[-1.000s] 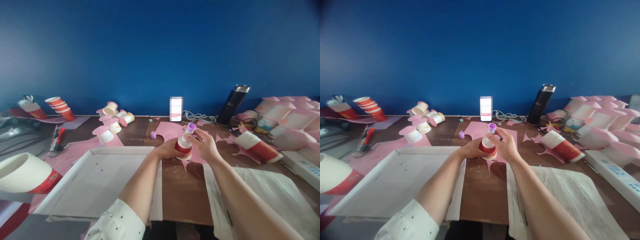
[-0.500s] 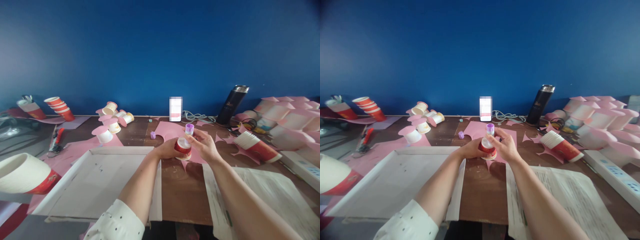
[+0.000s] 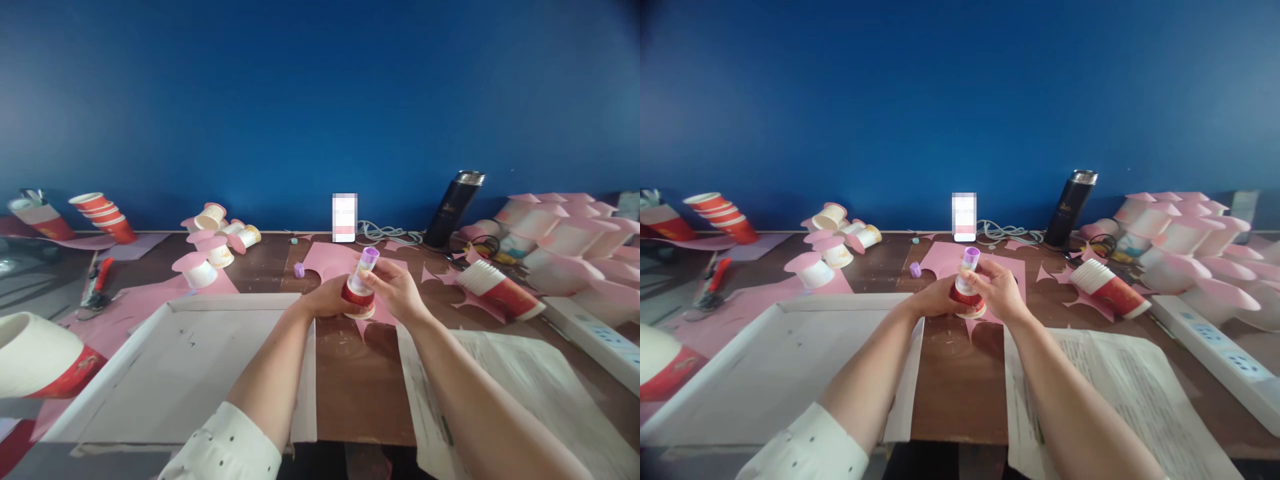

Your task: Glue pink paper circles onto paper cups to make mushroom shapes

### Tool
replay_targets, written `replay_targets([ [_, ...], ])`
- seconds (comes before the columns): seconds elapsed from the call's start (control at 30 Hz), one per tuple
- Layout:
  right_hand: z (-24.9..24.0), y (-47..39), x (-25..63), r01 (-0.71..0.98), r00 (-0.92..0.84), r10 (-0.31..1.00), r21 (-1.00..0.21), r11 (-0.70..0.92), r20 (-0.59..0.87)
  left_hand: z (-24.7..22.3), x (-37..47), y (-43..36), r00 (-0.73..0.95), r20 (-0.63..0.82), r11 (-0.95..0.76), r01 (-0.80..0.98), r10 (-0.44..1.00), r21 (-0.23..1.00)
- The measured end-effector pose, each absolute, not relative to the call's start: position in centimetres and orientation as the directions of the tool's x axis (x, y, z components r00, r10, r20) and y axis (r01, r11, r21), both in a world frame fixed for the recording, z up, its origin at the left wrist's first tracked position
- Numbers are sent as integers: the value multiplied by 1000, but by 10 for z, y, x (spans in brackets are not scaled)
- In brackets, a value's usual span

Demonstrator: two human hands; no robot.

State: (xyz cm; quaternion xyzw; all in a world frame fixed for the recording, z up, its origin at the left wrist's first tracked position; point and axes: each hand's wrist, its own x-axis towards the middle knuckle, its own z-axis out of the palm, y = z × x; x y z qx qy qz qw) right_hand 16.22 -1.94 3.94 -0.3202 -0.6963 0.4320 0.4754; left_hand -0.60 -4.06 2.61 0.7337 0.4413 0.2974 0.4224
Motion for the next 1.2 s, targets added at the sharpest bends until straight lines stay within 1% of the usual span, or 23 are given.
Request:
replay_targets([
  [0.2,40,-21,159,56,-298,870,-902,428,394,29,-5,-42,429,47,-236,401,902,885],
  [0.4,44,-21,161,137,-236,878,-880,455,417,28,-4,-42,429,45,-227,385,902,894],
  [0.7,47,-19,167,229,-214,864,-837,498,456,32,-3,-44,448,40,-220,357,893,908],
  [0.9,47,-21,167,167,-240,860,-853,494,451,35,-2,-45,422,21,-209,404,906,890],
  [1.03,46,-23,165,115,-267,860,-872,476,434,35,-2,-46,442,42,-229,380,896,896],
  [1.2,48,-25,163,153,-305,855,-865,478,419,34,-3,-45,437,23,-216,398,899,891],
])
